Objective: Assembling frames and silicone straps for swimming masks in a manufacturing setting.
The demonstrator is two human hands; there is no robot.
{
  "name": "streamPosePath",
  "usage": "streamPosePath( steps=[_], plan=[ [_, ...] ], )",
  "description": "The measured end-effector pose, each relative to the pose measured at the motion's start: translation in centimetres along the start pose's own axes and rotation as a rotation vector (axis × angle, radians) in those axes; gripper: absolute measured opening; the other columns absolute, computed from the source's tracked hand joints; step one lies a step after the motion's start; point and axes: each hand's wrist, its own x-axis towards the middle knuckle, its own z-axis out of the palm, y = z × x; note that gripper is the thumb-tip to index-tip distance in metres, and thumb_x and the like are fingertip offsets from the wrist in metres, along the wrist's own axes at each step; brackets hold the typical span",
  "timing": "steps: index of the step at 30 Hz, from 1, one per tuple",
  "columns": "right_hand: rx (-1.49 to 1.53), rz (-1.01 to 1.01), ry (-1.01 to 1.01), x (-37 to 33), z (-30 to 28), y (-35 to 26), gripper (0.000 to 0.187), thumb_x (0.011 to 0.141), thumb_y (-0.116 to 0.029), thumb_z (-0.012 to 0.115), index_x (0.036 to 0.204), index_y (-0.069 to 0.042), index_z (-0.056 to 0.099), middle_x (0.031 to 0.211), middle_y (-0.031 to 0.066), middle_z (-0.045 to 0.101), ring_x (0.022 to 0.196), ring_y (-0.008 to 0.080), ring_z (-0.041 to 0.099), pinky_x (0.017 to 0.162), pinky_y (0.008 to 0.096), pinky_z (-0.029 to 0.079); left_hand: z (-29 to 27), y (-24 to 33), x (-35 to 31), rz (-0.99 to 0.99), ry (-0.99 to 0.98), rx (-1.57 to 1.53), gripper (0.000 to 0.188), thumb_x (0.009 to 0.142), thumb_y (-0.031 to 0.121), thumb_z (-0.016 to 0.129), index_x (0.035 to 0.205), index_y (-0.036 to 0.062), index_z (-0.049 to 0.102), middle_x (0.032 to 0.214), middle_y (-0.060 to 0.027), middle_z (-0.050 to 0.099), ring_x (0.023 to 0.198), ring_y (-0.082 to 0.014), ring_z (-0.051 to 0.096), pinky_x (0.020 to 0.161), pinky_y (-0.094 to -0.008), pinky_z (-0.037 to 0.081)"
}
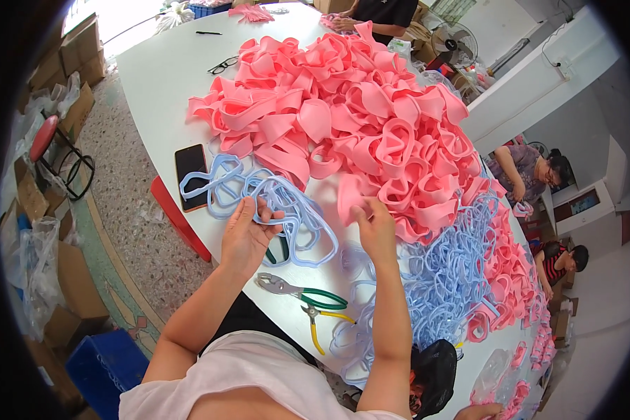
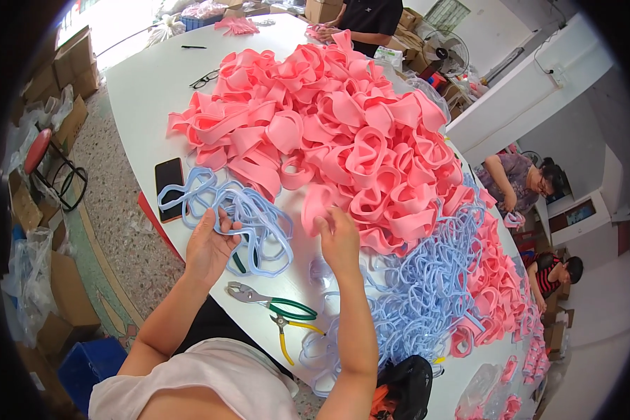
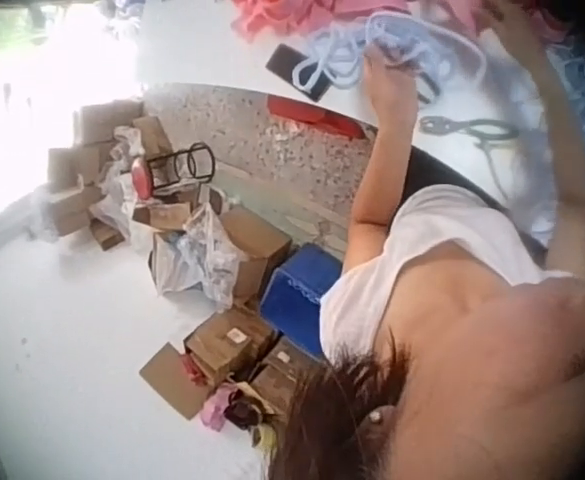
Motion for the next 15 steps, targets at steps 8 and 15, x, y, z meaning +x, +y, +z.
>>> streamPosePath(
  steps=[8,15],
  plan=[
    [1.27,0.26,-0.086,-7.3,2.0,-7.2,0.027,0.095,-0.014,0.059,0.117,0.0,0.053,0.113,0.0128,0.063,0.107,0.0251,0.063,0.098,0.0423,0.05,0.4,-1.4,-2.2,-0.161,-0.008,-0.48,0.027,0.103,0.031,0.045,0.099,0.0075,0.058,0.089,-0.0053,0.061,0.103,-0.0212,0.063,0.088,-0.0344,0.055],
    [2.114,0.503,0.121,-12.2,6.0,-10.2,0.035,0.095,-0.026,0.057,0.117,0.001,0.056,0.126,0.0191,0.058,0.124,0.0317,0.054,0.108,0.05,0.043,-1.8,-1.8,-5.5,0.007,0.134,-0.299,0.025,0.102,0.031,0.049,0.094,0.0084,0.056,0.097,-0.0049,0.06,0.114,-0.0232,0.058,0.102,-0.0426,0.047]
  ],
)
